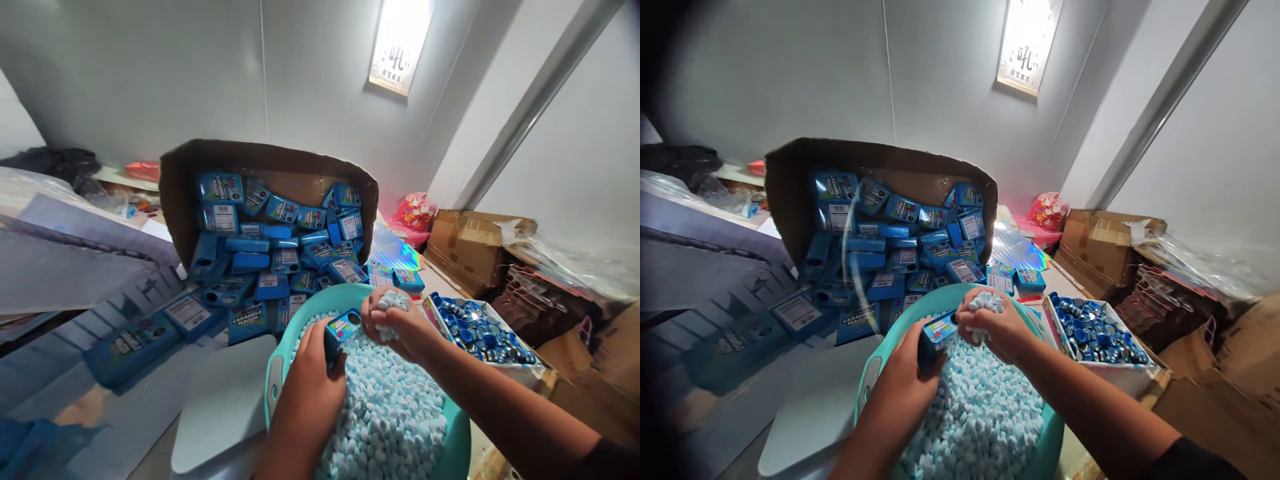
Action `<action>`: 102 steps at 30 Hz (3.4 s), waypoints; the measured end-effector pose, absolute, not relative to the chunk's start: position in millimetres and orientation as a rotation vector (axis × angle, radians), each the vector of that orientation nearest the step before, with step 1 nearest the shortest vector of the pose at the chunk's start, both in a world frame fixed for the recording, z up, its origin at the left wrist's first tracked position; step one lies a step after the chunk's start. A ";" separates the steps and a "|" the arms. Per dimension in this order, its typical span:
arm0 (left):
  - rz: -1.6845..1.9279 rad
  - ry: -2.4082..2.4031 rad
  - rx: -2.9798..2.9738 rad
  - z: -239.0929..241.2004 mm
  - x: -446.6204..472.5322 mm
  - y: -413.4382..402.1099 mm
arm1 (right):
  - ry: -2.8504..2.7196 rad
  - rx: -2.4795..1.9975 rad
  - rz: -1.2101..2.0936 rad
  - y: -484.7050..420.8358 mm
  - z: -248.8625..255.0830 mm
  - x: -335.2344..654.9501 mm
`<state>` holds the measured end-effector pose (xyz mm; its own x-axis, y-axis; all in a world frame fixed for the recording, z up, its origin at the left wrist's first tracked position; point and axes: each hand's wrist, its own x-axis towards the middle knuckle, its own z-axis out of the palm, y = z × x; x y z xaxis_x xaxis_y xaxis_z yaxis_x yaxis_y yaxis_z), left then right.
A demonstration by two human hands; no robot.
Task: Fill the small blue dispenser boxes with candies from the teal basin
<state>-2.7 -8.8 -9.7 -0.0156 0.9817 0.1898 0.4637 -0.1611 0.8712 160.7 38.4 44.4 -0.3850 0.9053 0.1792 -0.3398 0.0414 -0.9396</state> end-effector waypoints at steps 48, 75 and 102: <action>1.062 1.400 1.757 -9.1 4.2 -10.6 | -1.174 -0.606 1.400 53.8 25.6 155.1; 1.160 1.258 1.984 -9.3 -0.2 -12.8 | -1.165 -0.484 1.244 47.9 27.4 152.2; 1.302 1.238 1.715 -20.3 -0.7 -7.8 | -1.345 -0.442 1.143 48.5 25.8 151.5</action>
<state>-0.7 -7.8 -20.3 0.0627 0.9371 0.3433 0.2962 -0.3459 0.8903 151.5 48.5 25.8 -0.1729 0.8328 0.5259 -0.3848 0.4343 -0.8144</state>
